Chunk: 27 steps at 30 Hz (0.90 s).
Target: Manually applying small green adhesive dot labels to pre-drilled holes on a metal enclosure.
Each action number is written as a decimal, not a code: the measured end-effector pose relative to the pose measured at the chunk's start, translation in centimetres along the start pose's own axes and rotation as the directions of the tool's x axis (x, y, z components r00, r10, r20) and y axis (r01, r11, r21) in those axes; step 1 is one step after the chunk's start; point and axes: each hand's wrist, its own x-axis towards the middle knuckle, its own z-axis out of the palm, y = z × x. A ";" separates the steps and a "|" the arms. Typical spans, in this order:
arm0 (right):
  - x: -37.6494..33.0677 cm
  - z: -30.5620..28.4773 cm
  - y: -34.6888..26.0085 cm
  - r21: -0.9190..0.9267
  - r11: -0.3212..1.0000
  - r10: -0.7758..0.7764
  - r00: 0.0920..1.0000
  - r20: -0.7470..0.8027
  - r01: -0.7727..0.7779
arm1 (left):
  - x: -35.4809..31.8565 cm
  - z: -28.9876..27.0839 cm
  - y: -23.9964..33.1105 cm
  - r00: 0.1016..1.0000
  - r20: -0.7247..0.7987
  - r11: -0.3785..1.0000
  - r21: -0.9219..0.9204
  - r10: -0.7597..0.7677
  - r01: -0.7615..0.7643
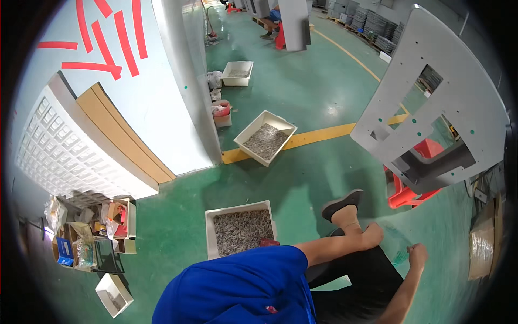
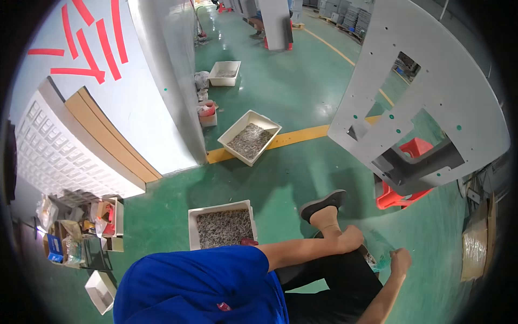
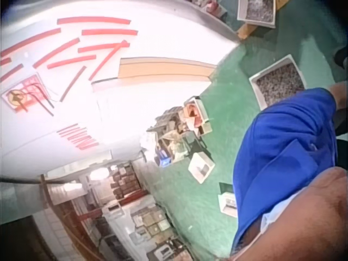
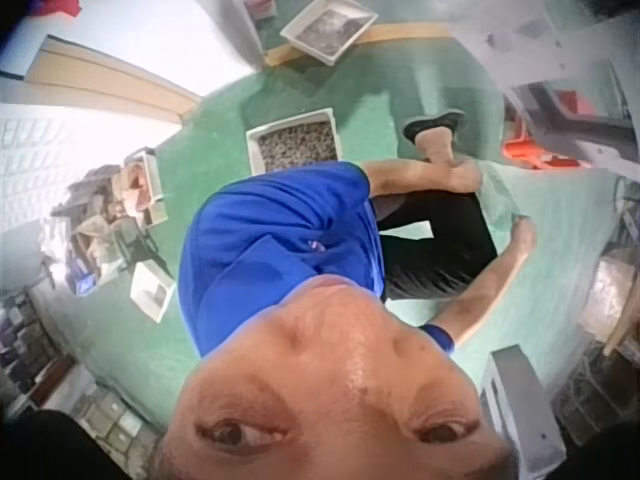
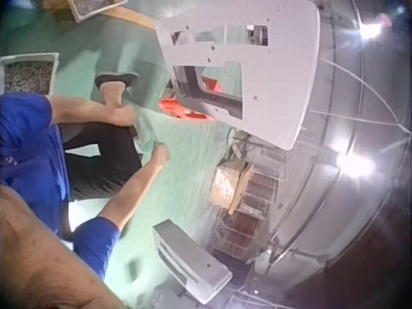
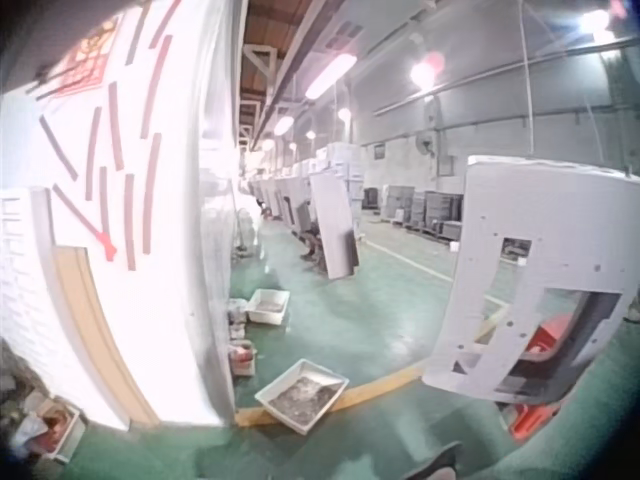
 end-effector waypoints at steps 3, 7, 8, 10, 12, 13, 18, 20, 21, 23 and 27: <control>0.2 -1.3 -2.8 -0.020 0.996 -0.084 0.988 0.132 0.088 | 0.2 1.1 -0.6 1.000 -0.014 0.996 -0.090 -0.024 0.023; -0.7 -3.5 -6.8 0.234 0.961 -0.222 0.915 0.338 0.147 | 0.2 1.6 -0.9 0.995 0.018 0.992 -0.080 -0.097 0.098; -0.9 -3.4 -7.2 0.284 0.948 -0.252 0.889 0.381 0.147 | 0.0 1.2 -0.8 0.997 0.023 0.994 -0.081 -0.070 0.071; -0.7 -3.9 -8.8 0.451 0.890 -0.265 0.883 0.387 0.070 | -0.3 0.8 -1.2 0.998 0.021 0.994 -0.088 -0.062 0.063; -0.6 -3.8 -9.2 0.589 0.808 -0.243 0.902 0.356 -0.015 | -0.6 0.6 -1.2 0.999 0.026 0.994 -0.094 -0.047 0.049; -0.4 -3.6 -9.0 0.648 0.760 -0.210 0.922 0.324 -0.055 | -0.7 0.6 -1.2 0.999 0.035 0.994 -0.102 -0.041 0.045; 0.5 -1.3 -7.4 0.636 0.728 -0.304 0.952 -0.039 0.258 | -0.9 0.8 -1.9 0.996 0.083 0.987 -0.152 -0.041 0.053; 0.6 -0.7 -7.5 0.470 0.838 -0.338 0.940 0.052 0.276 | -1.0 1.2 -2.9 0.992 0.105 0.979 -0.180 -0.073 0.091; 0.1 -0.4 -8.0 0.429 0.873 -0.328 0.931 0.160 0.233 | -1.1 1.3 -3.1 0.989 0.129 0.977 -0.193 -0.070 0.094; -0.3 0.6 -9.0 0.331 0.929 -0.288 0.885 0.366 0.166 | -1.3 1.3 -3.6 0.981 0.182 0.966 -0.233 -0.067 0.110; -1.8 3.8 -11.8 0.223 0.942 -0.297 0.935 0.194 0.253 | -2.0 -0.7 -4.5 0.945 0.321 0.941 -0.298 -0.057 0.159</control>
